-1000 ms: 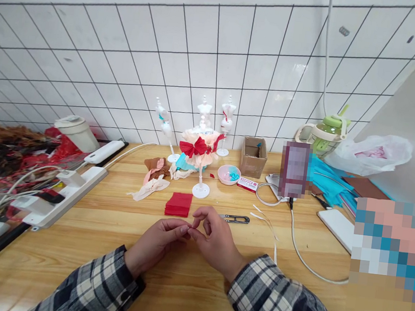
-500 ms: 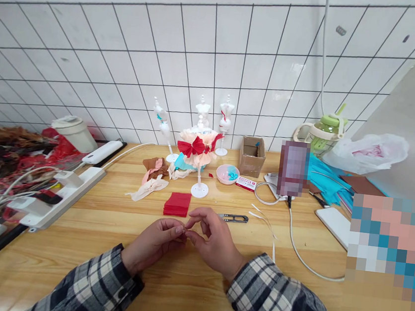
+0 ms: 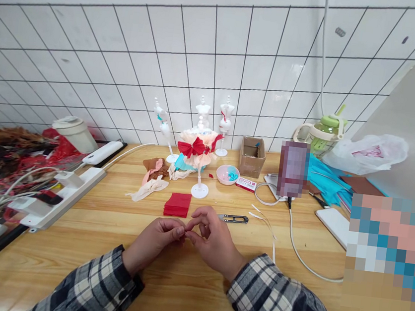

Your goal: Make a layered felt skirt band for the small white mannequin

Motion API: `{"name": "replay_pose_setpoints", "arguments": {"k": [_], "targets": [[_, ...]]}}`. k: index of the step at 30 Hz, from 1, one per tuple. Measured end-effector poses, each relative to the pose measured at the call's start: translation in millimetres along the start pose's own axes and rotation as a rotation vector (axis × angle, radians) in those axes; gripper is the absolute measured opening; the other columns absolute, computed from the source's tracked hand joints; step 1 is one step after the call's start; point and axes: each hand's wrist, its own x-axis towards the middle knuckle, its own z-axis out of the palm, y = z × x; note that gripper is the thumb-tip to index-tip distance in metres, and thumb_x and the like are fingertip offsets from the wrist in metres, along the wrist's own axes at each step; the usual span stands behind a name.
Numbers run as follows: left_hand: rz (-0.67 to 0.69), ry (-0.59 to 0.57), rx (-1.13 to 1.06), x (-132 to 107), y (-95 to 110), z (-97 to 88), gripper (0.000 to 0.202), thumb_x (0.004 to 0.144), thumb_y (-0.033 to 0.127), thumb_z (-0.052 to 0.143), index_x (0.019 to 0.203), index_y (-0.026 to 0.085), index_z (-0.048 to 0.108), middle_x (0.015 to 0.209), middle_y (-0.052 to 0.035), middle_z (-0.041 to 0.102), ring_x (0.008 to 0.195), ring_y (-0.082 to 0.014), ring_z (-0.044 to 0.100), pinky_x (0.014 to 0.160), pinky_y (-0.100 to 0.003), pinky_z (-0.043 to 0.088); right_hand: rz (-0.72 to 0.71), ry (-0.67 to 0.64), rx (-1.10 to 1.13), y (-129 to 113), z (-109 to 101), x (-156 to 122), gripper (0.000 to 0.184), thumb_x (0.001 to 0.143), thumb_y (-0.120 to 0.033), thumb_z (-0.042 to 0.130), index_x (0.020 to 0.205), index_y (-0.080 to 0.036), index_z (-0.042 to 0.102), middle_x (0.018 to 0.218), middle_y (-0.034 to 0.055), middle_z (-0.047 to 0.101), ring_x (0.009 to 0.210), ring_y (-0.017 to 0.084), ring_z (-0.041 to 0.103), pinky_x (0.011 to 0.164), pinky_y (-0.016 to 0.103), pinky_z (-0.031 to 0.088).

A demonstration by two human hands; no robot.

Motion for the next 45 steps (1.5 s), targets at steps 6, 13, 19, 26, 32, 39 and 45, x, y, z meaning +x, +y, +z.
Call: {"name": "replay_pose_setpoints", "arguments": {"k": [6, 13, 19, 26, 32, 39, 45], "targets": [[0.027, 0.012, 0.054, -1, 3, 1.6, 0.033, 0.071, 0.046, 0.071, 0.067, 0.014, 0.070, 0.060, -0.0008, 0.060, 0.059, -0.0118, 0.049, 0.058, -0.023, 0.039, -0.027, 0.006, -0.006, 0, 2, -1, 0.028, 0.079, -0.016, 0.059, 0.097, -0.024, 0.039, 0.082, -0.0008, 0.063, 0.050, 0.008, 0.033, 0.045, 0.020, 0.028], [0.049, 0.023, 0.108, -1, 3, 2.8, 0.037, 0.072, 0.050, 0.068, 0.066, 0.014, 0.070, 0.060, -0.0011, 0.061, 0.059, -0.0128, 0.050, 0.059, -0.023, 0.039, -0.014, 0.029, -0.028, -1, 2, -1, 0.024, 0.079, -0.017, 0.059, 0.091, -0.023, 0.040, 0.083, -0.0003, 0.062, 0.050, 0.007, 0.034, 0.045, 0.020, 0.028], [0.148, 0.143, 0.229, 0, 2, 0.5, 0.036, 0.078, 0.050, 0.061, 0.074, 0.014, 0.070, 0.068, -0.0028, 0.063, 0.065, -0.0155, 0.055, 0.064, -0.026, 0.045, -0.024, 0.111, -0.066, 4, 0, 1, 0.020, 0.082, -0.021, 0.060, 0.090, -0.022, 0.042, 0.081, -0.0003, 0.063, 0.049, 0.007, 0.034, 0.045, 0.021, 0.029], [0.538, 0.548, 0.400, 62, 1, 4.9, 0.054, 0.088, 0.036, 0.051, 0.138, 0.019, 0.039, 0.140, -0.0129, 0.043, 0.127, -0.0232, 0.042, 0.104, -0.036, 0.035, -0.337, 0.556, -0.293, -40, -25, 53, 0.020, 0.083, -0.020, 0.060, 0.092, -0.022, 0.043, 0.084, 0.0013, 0.065, 0.048, 0.007, 0.035, 0.046, 0.023, 0.034], [0.407, 0.555, 0.415, 112, 1, 15.9, 0.058, 0.081, 0.036, 0.062, 0.133, 0.021, 0.043, 0.126, -0.0118, 0.058, 0.114, -0.0248, 0.054, 0.098, -0.038, 0.038, -0.422, 0.746, -0.546, -84, -61, 93, 0.019, 0.083, -0.024, 0.060, 0.094, -0.021, 0.044, 0.088, 0.0009, 0.064, 0.051, 0.008, 0.039, 0.050, 0.023, 0.036], [0.377, 0.466, 0.432, 109, 5, 3.8, 0.028, 0.084, 0.039, 0.055, 0.104, 0.024, 0.067, 0.091, -0.0048, 0.070, 0.085, -0.0217, 0.062, 0.076, -0.030, 0.043, -0.411, 0.700, -0.653, -87, -73, 95, 0.018, 0.083, -0.024, 0.060, 0.094, -0.021, 0.046, 0.083, -0.0006, 0.064, 0.052, 0.009, 0.040, 0.051, 0.023, 0.036], [0.402, 0.425, 0.391, 94, 0, 12.7, 0.039, 0.084, 0.043, 0.054, 0.111, 0.018, 0.065, 0.081, -0.0045, 0.068, 0.069, -0.0176, 0.060, 0.066, -0.027, 0.045, -0.470, 0.736, -0.757, -99, -76, 86, 0.013, 0.085, -0.025, 0.057, 0.094, -0.021, 0.048, 0.085, 0.0005, 0.066, 0.057, 0.011, 0.045, 0.055, 0.025, 0.038]]}}
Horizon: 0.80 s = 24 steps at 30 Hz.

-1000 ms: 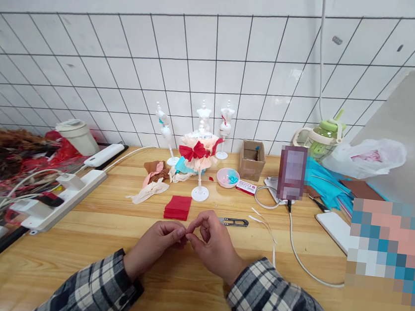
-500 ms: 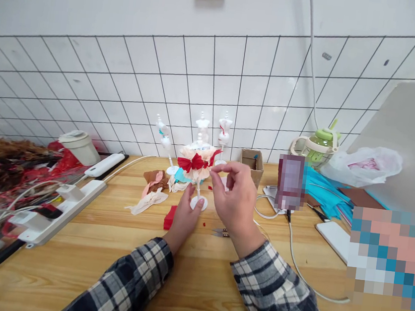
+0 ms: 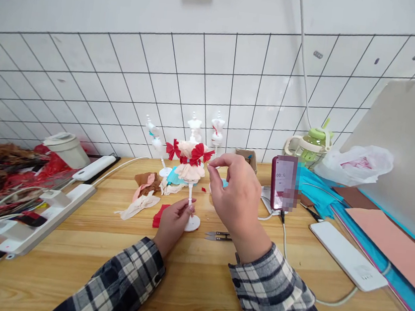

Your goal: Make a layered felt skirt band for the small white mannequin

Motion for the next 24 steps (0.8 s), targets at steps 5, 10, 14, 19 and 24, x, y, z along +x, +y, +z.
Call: {"name": "replay_pose_setpoints", "arguments": {"k": [5, 10, 14, 19, 24], "targets": [[0.013, -0.047, -0.038, -11, 13, 1.4, 0.037, 0.083, 0.042, 0.056, 0.106, 0.016, 0.068, 0.078, -0.0046, 0.068, 0.064, -0.0161, 0.059, 0.061, -0.025, 0.045, -0.064, 0.027, -0.133, 1, -3, 1, 0.009, 0.088, -0.027, 0.054, 0.093, -0.021, 0.051, 0.079, 0.0008, 0.062, 0.063, 0.013, 0.051, 0.059, 0.026, 0.038], [0.057, -0.093, -0.041, -17, 21, 2.8, 0.039, 0.083, 0.042, 0.055, 0.108, 0.015, 0.068, 0.079, -0.0065, 0.068, 0.062, -0.0161, 0.059, 0.058, -0.025, 0.046, -0.084, 0.021, -0.214, 3, -2, 1, 0.009, 0.089, -0.028, 0.052, 0.093, -0.021, 0.055, 0.075, 0.0004, 0.057, 0.066, 0.014, 0.052, 0.059, 0.025, 0.037], [0.089, -0.108, -0.010, -19, 22, 2.8, 0.038, 0.085, 0.040, 0.053, 0.107, 0.013, 0.067, 0.078, -0.0065, 0.067, 0.062, -0.0154, 0.059, 0.057, -0.025, 0.046, -0.069, 0.008, -0.213, 4, -1, 0, 0.009, 0.089, -0.028, 0.052, 0.091, -0.020, 0.055, 0.074, 0.0001, 0.056, 0.065, 0.013, 0.050, 0.059, 0.025, 0.035], [0.143, -0.122, 0.040, -20, 23, 1.4, 0.036, 0.087, 0.037, 0.051, 0.108, 0.012, 0.066, 0.078, -0.0066, 0.067, 0.062, -0.0147, 0.059, 0.057, -0.024, 0.046, -0.062, 0.010, -0.219, 5, 0, 0, 0.010, 0.088, -0.029, 0.053, 0.093, -0.021, 0.056, 0.074, -0.0001, 0.056, 0.063, 0.013, 0.049, 0.057, 0.025, 0.033], [0.196, -0.160, 0.067, -21, 24, -0.2, 0.036, 0.089, 0.036, 0.049, 0.107, 0.012, 0.067, 0.076, -0.0069, 0.067, 0.062, -0.0147, 0.059, 0.059, -0.024, 0.046, -0.062, 0.027, -0.222, 5, -1, 0, 0.008, 0.088, -0.027, 0.054, 0.093, -0.021, 0.056, 0.074, -0.0006, 0.056, 0.062, 0.012, 0.049, 0.057, 0.025, 0.033]]}}
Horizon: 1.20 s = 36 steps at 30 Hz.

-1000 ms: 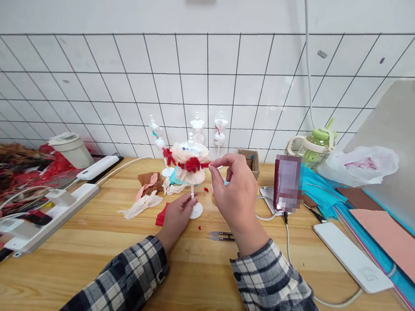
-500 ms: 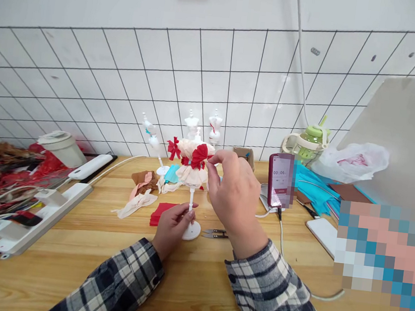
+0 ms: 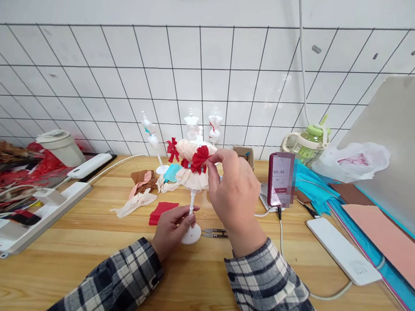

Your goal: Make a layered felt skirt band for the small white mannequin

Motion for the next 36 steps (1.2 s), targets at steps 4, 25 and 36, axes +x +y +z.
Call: {"name": "replay_pose_setpoints", "arguments": {"k": [4, 25, 36], "targets": [[0.025, -0.012, -0.010, -0.8, -2.1, 0.4, 0.036, 0.089, 0.037, 0.050, 0.108, 0.012, 0.067, 0.077, -0.0074, 0.068, 0.063, -0.0150, 0.061, 0.059, -0.024, 0.046, -0.022, 0.043, -0.014, -0.9, -0.8, 0.0, 0.007, 0.086, -0.024, 0.054, 0.092, -0.020, 0.057, 0.072, -0.0010, 0.057, 0.059, 0.012, 0.048, 0.056, 0.024, 0.034], [0.164, -0.041, 0.027, -0.5, -1.9, -1.4, 0.026, 0.087, 0.031, 0.053, 0.076, 0.015, 0.070, 0.068, -0.0060, 0.068, 0.062, -0.0146, 0.062, 0.062, -0.023, 0.048, 0.084, 0.028, 0.298, 4.0, 0.3, 2.5, 0.021, 0.082, -0.021, 0.058, 0.102, -0.022, 0.050, 0.087, 0.0019, 0.066, 0.064, 0.014, 0.053, 0.054, 0.028, 0.045], [-0.009, -0.028, -0.161, -0.6, -5.8, 1.7, 0.034, 0.087, 0.037, 0.054, 0.104, 0.011, 0.068, 0.065, -0.0041, 0.064, 0.059, -0.0143, 0.060, 0.057, -0.024, 0.047, 0.053, -0.052, 0.306, 4.3, -1.3, 5.1, 0.021, 0.082, -0.021, 0.057, 0.103, -0.023, 0.054, 0.092, 0.0026, 0.067, 0.071, 0.015, 0.058, 0.057, 0.027, 0.046]]}}
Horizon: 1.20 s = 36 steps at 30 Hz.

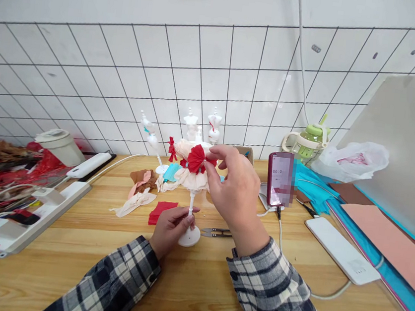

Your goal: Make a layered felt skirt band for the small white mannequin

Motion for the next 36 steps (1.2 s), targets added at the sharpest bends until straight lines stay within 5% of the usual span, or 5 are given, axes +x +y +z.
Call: {"name": "replay_pose_setpoints", "arguments": {"k": [10, 17, 24, 36], "targets": [[0.046, -0.012, 0.060, 0.8, -2.7, -0.4, 0.033, 0.086, 0.036, 0.055, 0.102, 0.011, 0.070, 0.066, -0.0050, 0.065, 0.059, -0.0143, 0.060, 0.057, -0.024, 0.047, -0.018, 0.028, -0.026, -0.9, -0.9, -0.8, 0.020, 0.080, -0.017, 0.058, 0.099, -0.023, 0.056, 0.081, -0.0006, 0.066, 0.056, 0.011, 0.052, 0.053, 0.024, 0.044], [0.104, -0.030, 0.159, 0.2, -0.9, -2.2, 0.030, 0.086, 0.035, 0.054, 0.101, 0.014, 0.070, 0.067, -0.0046, 0.067, 0.060, -0.0139, 0.060, 0.059, -0.024, 0.047, 0.006, 0.021, -0.009, -1.7, -1.7, -2.3, 0.020, 0.082, -0.022, 0.058, 0.102, -0.023, 0.055, 0.088, 0.0008, 0.069, 0.060, 0.011, 0.060, 0.055, 0.024, 0.046], [0.026, -0.011, 0.087, 0.7, -2.4, -1.1, 0.034, 0.086, 0.037, 0.054, 0.103, 0.012, 0.069, 0.067, -0.0050, 0.067, 0.060, -0.0144, 0.061, 0.059, -0.024, 0.048, -0.011, -0.006, -0.045, -3.5, -3.2, -2.4, 0.014, 0.089, -0.027, 0.052, 0.102, -0.022, 0.056, 0.087, 0.0026, 0.071, 0.067, 0.014, 0.066, 0.054, 0.023, 0.046], [-0.065, 0.056, -0.071, 5.0, -4.4, -0.1, 0.036, 0.084, 0.039, 0.057, 0.103, 0.011, 0.067, 0.065, -0.0024, 0.062, 0.057, -0.0125, 0.057, 0.056, -0.023, 0.047, -0.041, 0.040, -0.134, -1.5, -2.5, -1.1, 0.013, 0.083, -0.021, 0.056, 0.096, -0.022, 0.058, 0.085, -0.0001, 0.066, 0.055, 0.010, 0.051, 0.052, 0.024, 0.041]]}}
